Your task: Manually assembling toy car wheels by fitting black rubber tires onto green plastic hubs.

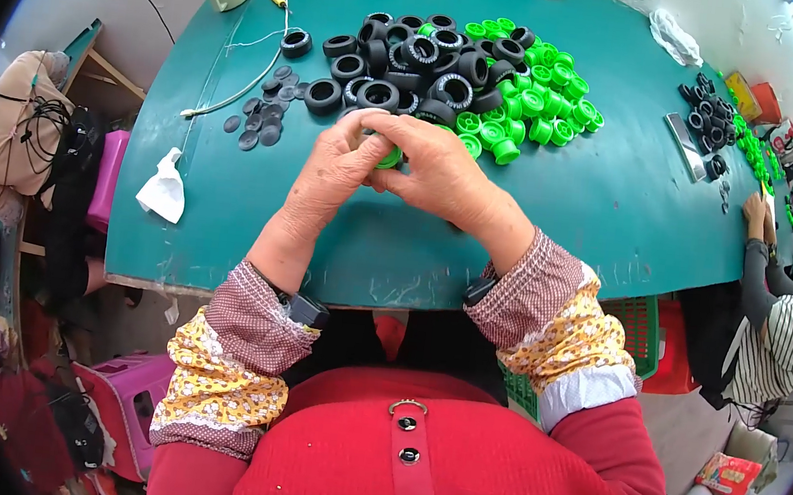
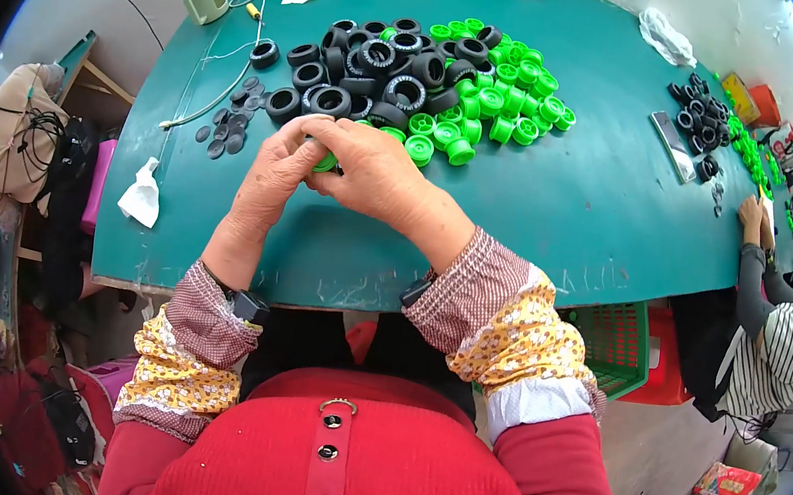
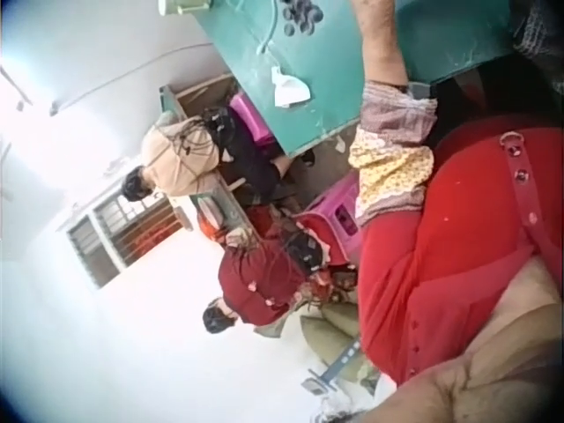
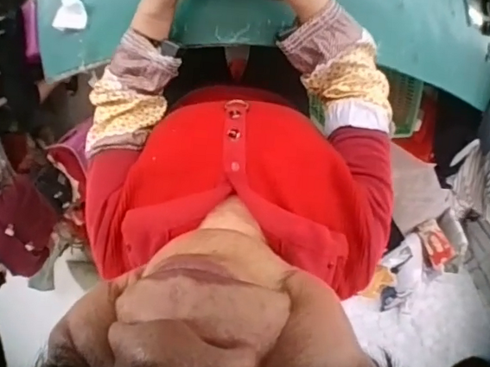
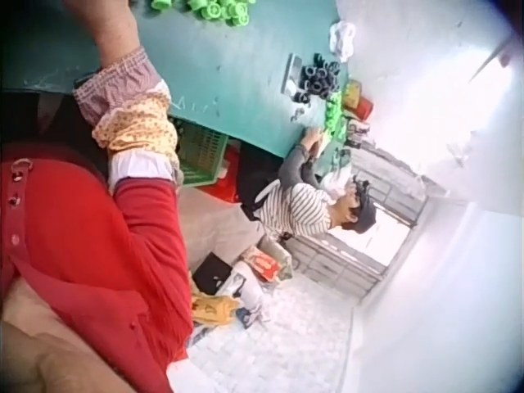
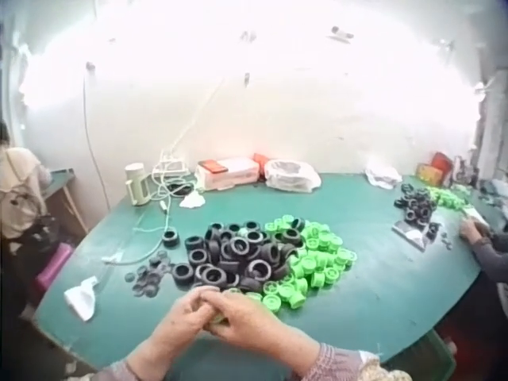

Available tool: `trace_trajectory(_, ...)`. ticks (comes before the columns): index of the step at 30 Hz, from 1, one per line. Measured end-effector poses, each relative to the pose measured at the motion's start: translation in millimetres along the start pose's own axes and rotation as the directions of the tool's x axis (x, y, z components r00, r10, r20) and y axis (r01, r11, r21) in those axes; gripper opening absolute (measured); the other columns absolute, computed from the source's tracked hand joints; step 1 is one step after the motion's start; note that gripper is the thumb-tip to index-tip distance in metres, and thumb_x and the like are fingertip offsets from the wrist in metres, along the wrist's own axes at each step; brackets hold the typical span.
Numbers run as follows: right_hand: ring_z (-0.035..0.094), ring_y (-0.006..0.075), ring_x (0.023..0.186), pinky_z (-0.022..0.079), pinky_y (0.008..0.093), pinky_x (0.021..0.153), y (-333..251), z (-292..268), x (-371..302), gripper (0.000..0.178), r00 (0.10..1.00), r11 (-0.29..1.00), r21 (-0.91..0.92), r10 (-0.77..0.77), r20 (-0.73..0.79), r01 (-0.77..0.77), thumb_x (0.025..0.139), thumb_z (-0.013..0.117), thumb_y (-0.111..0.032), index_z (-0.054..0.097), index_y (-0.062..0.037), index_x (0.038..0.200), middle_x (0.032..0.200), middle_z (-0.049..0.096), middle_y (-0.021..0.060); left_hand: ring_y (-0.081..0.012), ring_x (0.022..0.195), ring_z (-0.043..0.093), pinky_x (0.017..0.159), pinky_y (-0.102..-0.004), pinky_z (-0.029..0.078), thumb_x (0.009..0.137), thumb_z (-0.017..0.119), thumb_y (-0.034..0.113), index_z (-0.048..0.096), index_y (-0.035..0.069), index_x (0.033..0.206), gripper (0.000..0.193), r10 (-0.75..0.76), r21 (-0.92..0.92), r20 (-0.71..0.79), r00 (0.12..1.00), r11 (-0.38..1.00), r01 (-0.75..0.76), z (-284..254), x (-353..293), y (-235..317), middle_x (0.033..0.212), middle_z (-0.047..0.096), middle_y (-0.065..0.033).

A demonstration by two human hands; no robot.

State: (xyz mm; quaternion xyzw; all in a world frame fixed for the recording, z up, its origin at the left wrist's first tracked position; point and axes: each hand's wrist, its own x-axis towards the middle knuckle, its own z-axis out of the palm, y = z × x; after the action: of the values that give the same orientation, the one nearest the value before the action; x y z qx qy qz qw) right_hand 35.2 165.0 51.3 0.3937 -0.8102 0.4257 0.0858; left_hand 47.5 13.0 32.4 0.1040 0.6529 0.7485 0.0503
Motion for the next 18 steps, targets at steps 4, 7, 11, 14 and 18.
trace_trajectory(4,0.059,0.0226,0.072,0.047,0.0296,0.061,18.9,0.0,-8.1,0.042,0.966,0.985,0.106,0.153,-0.207,-0.133,0.066,0.068,-0.010,0.049,-0.0056,0.104,0.087,0.058,0.0113,-0.0098,0.070,0.054,0.061,-0.0218,0.045,0.084,0.057,0.026,0.049,0.000,0.112,0.039,-0.017,0.075,0.044,0.999,0.997,0.014,-9.7,17.0,13.5,0.081,0.058,-0.0027)
trace_trajectory(7,0.059,0.0210,0.072,0.047,0.0294,0.060,35.0,-9.5,-12.4,0.041,0.918,0.937,0.175,0.336,-0.209,-0.303,0.066,0.069,-0.009,0.049,-0.0046,0.101,0.086,0.058,0.0115,-0.0114,0.062,0.054,0.059,-0.0226,0.044,0.079,0.063,0.023,0.052,0.000,0.108,0.038,0.047,0.234,-0.085,0.995,0.972,-0.026,-13.1,21.3,6.5,0.071,0.058,-0.0049)
trace_trajectory(11,0.060,0.0233,0.068,0.047,0.0301,0.058,51.1,-11.5,-12.4,0.037,0.933,0.979,0.025,0.200,-0.298,-0.202,0.067,0.069,-0.011,0.050,-0.0039,0.098,0.081,0.059,0.0126,-0.0191,0.072,0.056,0.062,-0.0266,0.045,0.060,0.072,0.015,0.053,0.002,0.104,0.049,0.287,0.869,0.149,0.946,0.419,-0.264,-7.7,14.9,6.1,0.080,0.056,-0.0092)
trace_trajectory(14,0.058,0.0157,0.063,0.046,0.0259,0.056,49.5,-10.9,-11.9,0.033,0.913,0.955,0.169,0.283,-0.293,-0.241,0.068,0.070,-0.011,0.052,-0.0030,0.095,0.076,0.059,0.0090,-0.0286,0.091,0.051,0.076,-0.0360,0.044,0.056,0.071,0.011,0.053,0.003,0.102,0.050,0.143,0.934,0.315,0.938,0.129,-0.334,5.6,13.1,12.3,0.103,0.051,-0.0120)
trace_trajectory(18,0.054,0.0060,0.068,0.045,0.0205,0.057,44.8,-24.4,-9.9,0.027,0.862,0.552,0.775,0.506,-0.020,-0.306,0.077,0.064,-0.015,0.054,-0.0010,0.097,0.079,0.058,0.0016,-0.0286,0.089,0.051,0.074,-0.0350,0.045,0.058,0.070,0.010,0.053,0.003,0.099,0.045,0.148,0.928,0.334,0.931,0.119,-0.352,1.5,12.2,6.9,0.101,0.051,-0.0119)
